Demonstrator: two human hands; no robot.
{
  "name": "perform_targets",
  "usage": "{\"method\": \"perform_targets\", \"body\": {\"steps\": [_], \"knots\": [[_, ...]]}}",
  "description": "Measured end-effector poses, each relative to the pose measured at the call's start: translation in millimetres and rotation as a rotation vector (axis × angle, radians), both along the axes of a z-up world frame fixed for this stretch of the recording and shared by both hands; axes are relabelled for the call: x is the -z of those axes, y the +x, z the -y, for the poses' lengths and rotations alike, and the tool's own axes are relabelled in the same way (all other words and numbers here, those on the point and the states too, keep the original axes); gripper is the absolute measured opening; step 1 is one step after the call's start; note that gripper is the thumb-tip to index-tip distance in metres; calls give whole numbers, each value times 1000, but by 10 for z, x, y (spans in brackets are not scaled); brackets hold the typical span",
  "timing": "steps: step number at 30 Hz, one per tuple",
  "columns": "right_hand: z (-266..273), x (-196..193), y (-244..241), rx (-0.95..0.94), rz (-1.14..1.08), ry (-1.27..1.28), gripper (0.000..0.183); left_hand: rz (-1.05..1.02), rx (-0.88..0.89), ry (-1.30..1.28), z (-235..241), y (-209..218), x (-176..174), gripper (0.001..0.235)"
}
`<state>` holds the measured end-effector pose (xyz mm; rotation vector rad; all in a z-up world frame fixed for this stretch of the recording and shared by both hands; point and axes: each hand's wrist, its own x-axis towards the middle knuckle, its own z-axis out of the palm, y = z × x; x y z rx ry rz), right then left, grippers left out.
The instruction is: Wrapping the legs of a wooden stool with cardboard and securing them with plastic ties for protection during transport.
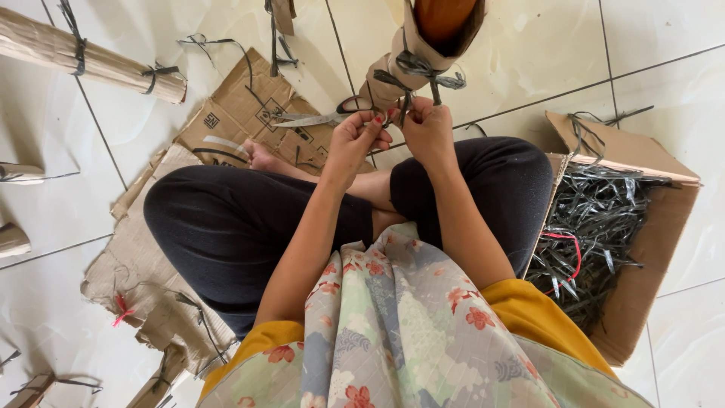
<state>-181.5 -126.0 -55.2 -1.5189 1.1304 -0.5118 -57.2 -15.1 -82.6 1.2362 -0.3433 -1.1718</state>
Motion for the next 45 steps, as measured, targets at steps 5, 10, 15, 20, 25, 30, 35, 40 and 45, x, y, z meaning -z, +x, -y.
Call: {"method": "perform_targets", "body": {"steps": [5, 10, 15, 20, 25, 30, 35, 40, 45], "knots": [[-14, -50, 3, -56, 117, 38, 14, -1, -22, 3, -15, 23, -26, 22], [-103, -219, 57, -51, 197, 118, 18, -20, -25, -1, -24, 10, -37, 22], [-42, -45, 44, -10, 125, 50, 21, -29, 4, -4, -1, -63, -6, 20], [-77, -61, 120, -4, -28, -128, 20, -43, 11, 0, 8, -159, -5, 22], [-77, -36, 133, -24, 126, -71, 19, -118, -29, 11, 7, -184, -22, 24], [-58, 147, 82, 68, 350, 197, 29, -179, -54, 97, 19, -137, -181, 22], [-34, 155, 85, 87, 460, 345, 32, -228, -82, 102, 10, -113, -67, 21], [-44, -46, 72, 84, 499, 446, 31, -297, -117, 110, 7, -41, 51, 23], [-19, -15, 43, -65, 380, 258, 22, -314, -141, 103, 5, 10, 79, 22]]}}
